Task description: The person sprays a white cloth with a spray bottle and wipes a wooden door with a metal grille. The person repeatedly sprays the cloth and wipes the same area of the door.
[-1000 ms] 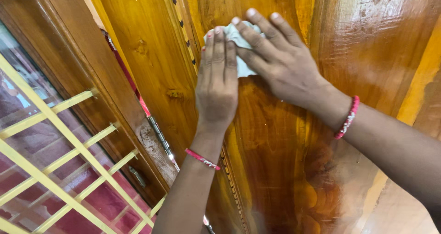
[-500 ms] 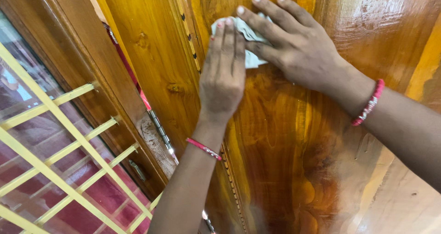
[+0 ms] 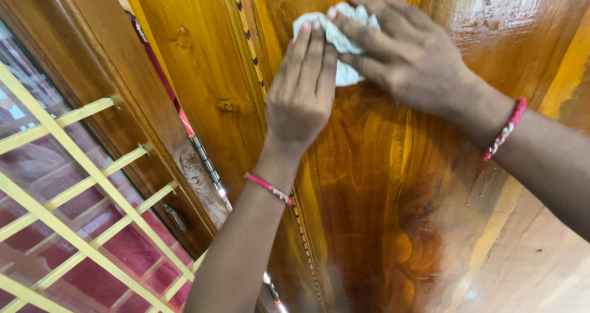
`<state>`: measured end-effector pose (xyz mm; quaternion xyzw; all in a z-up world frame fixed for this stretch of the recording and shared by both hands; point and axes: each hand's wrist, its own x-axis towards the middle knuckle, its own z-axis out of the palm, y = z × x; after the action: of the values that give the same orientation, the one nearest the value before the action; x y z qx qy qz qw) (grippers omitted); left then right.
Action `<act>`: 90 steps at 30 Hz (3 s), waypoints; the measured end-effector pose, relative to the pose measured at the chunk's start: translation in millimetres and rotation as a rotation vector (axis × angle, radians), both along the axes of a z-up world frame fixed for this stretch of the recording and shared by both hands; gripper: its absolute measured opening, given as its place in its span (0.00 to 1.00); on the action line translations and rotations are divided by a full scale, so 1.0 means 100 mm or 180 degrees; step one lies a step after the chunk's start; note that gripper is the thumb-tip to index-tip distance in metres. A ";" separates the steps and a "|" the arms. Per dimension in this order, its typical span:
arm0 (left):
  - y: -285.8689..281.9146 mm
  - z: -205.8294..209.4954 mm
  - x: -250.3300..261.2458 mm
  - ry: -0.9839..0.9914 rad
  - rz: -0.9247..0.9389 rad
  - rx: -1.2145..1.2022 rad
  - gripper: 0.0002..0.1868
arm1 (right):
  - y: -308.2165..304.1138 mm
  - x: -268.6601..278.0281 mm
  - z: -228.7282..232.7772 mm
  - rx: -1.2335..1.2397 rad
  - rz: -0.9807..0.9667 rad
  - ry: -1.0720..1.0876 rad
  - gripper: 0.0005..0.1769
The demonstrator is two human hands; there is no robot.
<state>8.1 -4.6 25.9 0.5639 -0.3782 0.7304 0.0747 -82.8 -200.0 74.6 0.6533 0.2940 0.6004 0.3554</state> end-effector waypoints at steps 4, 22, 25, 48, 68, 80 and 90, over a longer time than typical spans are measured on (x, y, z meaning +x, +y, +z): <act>0.10 0.36 0.11 -0.0354 0.0030 -0.0012 0.07 | 0.04 -0.02 0.18 0.0750 0.0385 0.1217 0.17; 0.00 0.34 -0.06 -0.0228 0.0076 -0.0140 0.11 | -0.06 0.06 0.17 0.0422 0.0180 -0.0221 0.17; 0.00 0.32 -0.10 -0.0184 0.0102 -0.0214 0.10 | 0.06 0.16 0.18 0.0333 0.0036 -0.0475 0.14; -0.43 0.23 -0.22 0.0048 -0.0546 -0.0294 0.05 | -0.35 -0.15 0.19 0.0145 -0.0188 -0.0175 0.20; -0.76 0.30 -0.25 -0.0156 -0.0503 -0.0255 0.04 | -0.66 -0.32 0.22 0.0194 -0.0144 -0.0138 0.20; -0.75 0.67 -0.04 -0.0371 -0.0504 -0.0221 0.07 | -0.60 -0.35 0.43 0.0535 0.0236 -0.0172 0.21; -1.12 0.67 -0.22 -0.0530 -0.0495 0.0041 0.08 | -0.99 -0.55 0.48 0.0411 -0.0103 -0.0131 0.23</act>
<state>-13.6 -116.8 92.8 0.4707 -0.4303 0.7642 0.0959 -137.5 -299.0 122.7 0.6671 0.2367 0.6256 0.3281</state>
